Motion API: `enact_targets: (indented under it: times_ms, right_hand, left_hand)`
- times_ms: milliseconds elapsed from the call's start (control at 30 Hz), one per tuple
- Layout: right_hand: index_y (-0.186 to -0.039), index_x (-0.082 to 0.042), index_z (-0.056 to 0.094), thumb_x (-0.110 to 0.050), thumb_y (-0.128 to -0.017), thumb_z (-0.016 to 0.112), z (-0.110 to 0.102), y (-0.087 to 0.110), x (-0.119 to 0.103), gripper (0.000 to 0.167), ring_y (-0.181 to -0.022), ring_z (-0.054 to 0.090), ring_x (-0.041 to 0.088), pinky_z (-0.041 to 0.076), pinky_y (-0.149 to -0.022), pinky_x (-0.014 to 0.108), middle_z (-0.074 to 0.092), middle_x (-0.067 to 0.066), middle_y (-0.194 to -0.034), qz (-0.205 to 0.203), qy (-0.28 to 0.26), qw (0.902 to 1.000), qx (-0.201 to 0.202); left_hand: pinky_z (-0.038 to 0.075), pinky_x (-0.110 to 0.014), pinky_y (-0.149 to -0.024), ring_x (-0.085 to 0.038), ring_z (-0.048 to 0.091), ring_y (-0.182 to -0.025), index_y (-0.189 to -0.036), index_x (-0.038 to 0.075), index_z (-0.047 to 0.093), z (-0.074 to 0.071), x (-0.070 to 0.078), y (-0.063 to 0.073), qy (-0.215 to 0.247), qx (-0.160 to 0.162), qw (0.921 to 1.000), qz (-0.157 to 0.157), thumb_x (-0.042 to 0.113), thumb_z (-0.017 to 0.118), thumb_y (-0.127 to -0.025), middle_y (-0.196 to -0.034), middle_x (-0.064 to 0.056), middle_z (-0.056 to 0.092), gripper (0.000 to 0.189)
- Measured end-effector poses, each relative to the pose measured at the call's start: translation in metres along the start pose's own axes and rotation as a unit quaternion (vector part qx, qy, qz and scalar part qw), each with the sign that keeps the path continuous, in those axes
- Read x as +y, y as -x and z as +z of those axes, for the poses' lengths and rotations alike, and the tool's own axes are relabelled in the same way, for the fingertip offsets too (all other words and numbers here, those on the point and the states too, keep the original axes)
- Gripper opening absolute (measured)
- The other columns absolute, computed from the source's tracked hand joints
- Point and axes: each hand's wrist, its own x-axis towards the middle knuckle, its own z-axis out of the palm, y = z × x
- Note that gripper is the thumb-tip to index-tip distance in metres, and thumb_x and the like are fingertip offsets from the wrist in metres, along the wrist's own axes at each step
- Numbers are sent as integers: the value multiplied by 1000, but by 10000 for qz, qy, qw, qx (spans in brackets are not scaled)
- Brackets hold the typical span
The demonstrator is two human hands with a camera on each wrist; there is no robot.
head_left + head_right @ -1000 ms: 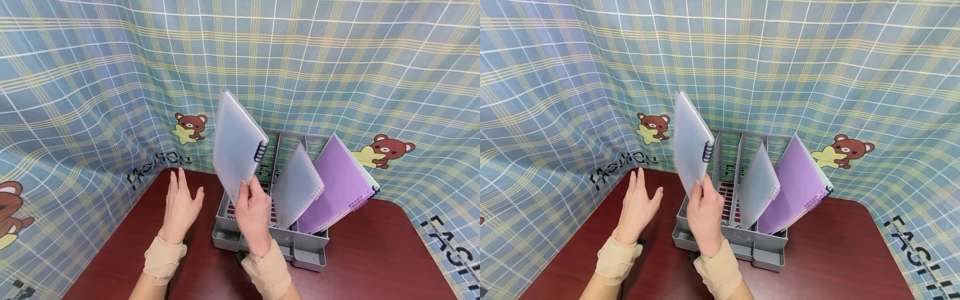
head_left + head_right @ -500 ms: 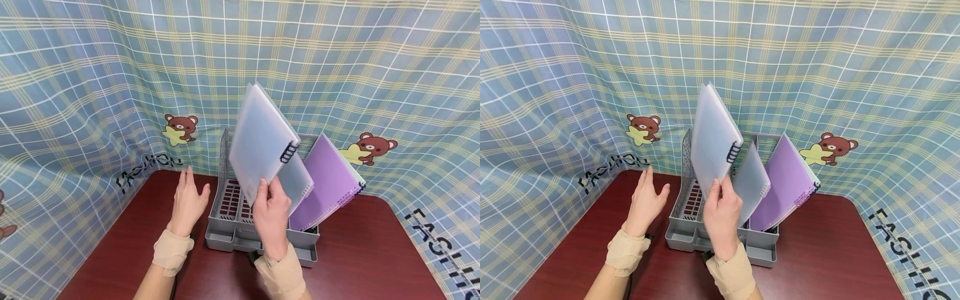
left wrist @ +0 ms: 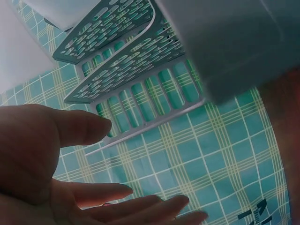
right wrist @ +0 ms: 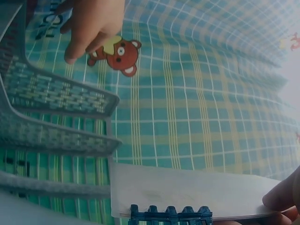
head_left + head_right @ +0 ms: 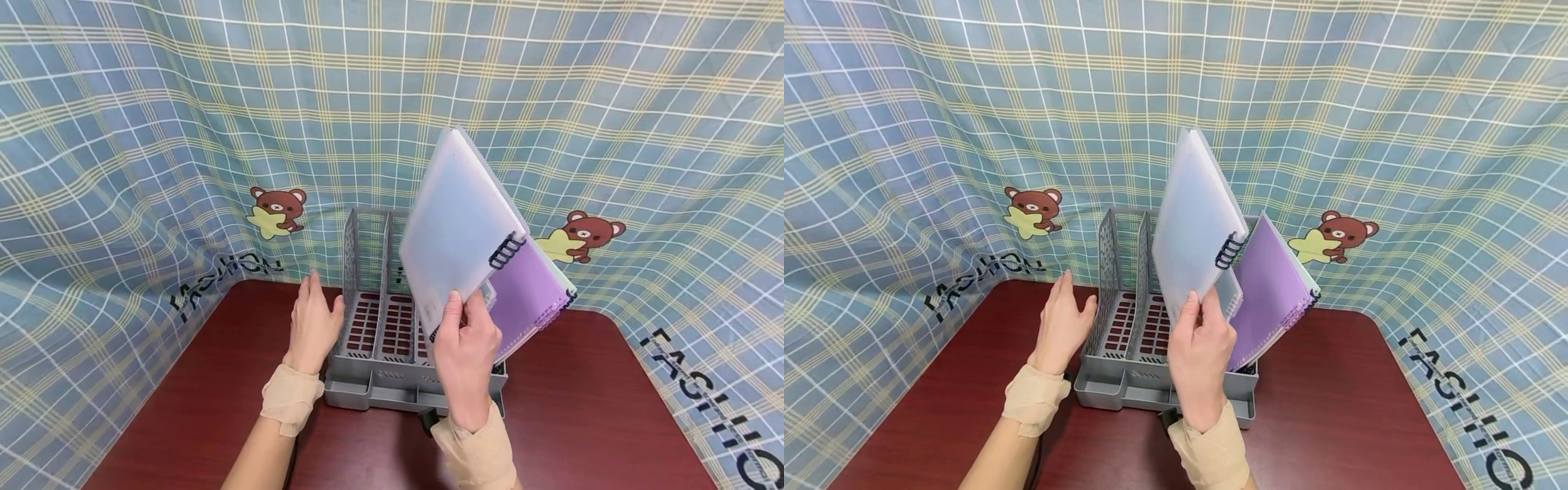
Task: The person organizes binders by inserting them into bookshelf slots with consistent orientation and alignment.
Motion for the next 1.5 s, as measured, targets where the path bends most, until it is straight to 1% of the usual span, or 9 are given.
enact_targets:
  times_ms: [300, 633, 733, 833, 933, 1067, 1233, 1333, 1500]
  right_hand:
    - [-95, -6, 69, -15, -104, 58, -15, -8, 6, 17, -69, 69, 25, 49, -61, 43, 74, 10, -79, -4, 420, 9980, 474]
    - [-99, -5, 71, -14, -104, 57, -21, -9, 13, 17, -74, 72, 24, 50, -62, 38, 76, 10, -85, 52, 458, 9973, 579]
    - [-100, -4, 70, -14, -105, 57, -20, -8, 19, 17, -75, 73, 26, 53, -63, 42, 76, 11, -86, 78, 474, 9976, 506]
    - [-97, -4, 69, -14, -105, 57, -16, -8, 27, 17, -74, 72, 29, 53, -63, 46, 75, 12, -84, 72, 521, 9976, 443]
    - [-94, -4, 67, -14, -104, 57, -11, -7, 35, 17, -71, 70, 30, 52, -61, 46, 72, 13, -79, 59, 597, 9974, 394]
    - [-95, -6, 66, -14, -104, 57, -3, -5, 46, 15, -66, 68, 28, 50, -59, 45, 71, 12, -75, 79, 634, 9976, 264]
    - [-98, -6, 67, -13, -103, 58, 4, -3, 57, 12, -69, 70, 33, 53, -60, 49, 73, 14, -79, 129, 673, 9975, 145]
    - [-92, -5, 65, -13, -102, 59, 9, -1, 63, 14, -68, 70, 37, 53, -60, 52, 72, 15, -77, 165, 729, 9971, 129]
    - [-88, -4, 62, -12, -101, 60, 16, 2, 71, 15, -67, 70, 39, 52, -59, 53, 72, 17, -76, 216, 750, 9969, 126]
  left_hand:
    - [50, -63, -98, -54, 55, -126, -161, -4, 25, 13, 3, -13, 180, -148, 9996, 134, 21, 62, -102, -156, -31, 40, 74]
    - [57, -55, -73, -47, 69, -87, -159, -9, 27, 19, 1, -24, 170, -264, 9993, 200, 17, 61, -103, -137, -36, 56, 70]
    - [56, -54, -69, -44, 68, -78, -157, -10, 29, 20, 2, -28, 114, -216, 9993, 298, 16, 61, -102, -124, -35, 62, 68]
    - [53, -50, -60, -37, 63, -61, -157, -11, 29, 21, 3, -32, 78, -235, 9991, 358, 15, 59, -103, -98, -30, 65, 67]
    - [46, -41, -51, -26, 51, -45, -158, -10, 28, 22, 5, -34, 66, -333, 9989, 317, 14, 58, -103, -71, -18, 58, 67]
    - [42, -37, -45, -20, 45, -40, -159, -9, 26, 22, 6, -35, 10, -443, 9987, 247, 14, 56, -104, -58, -10, 53, 67]
    - [43, -37, -47, -20, 45, -40, -159, -9, 26, 20, 12, -37, -13, -624, 9979, 177, 14, 55, -104, -61, -15, 57, 67]
    - [47, -44, -54, -29, 53, -46, -158, -9, 29, 19, 17, -39, -36, -658, 9977, 153, 16, 55, -103, -69, -21, 60, 65]
    - [55, -55, -73, -49, 68, -80, -153, -10, 38, 20, 22, -45, 31, -593, 9979, 274, 15, 56, -102, -106, -36, 67, 59]
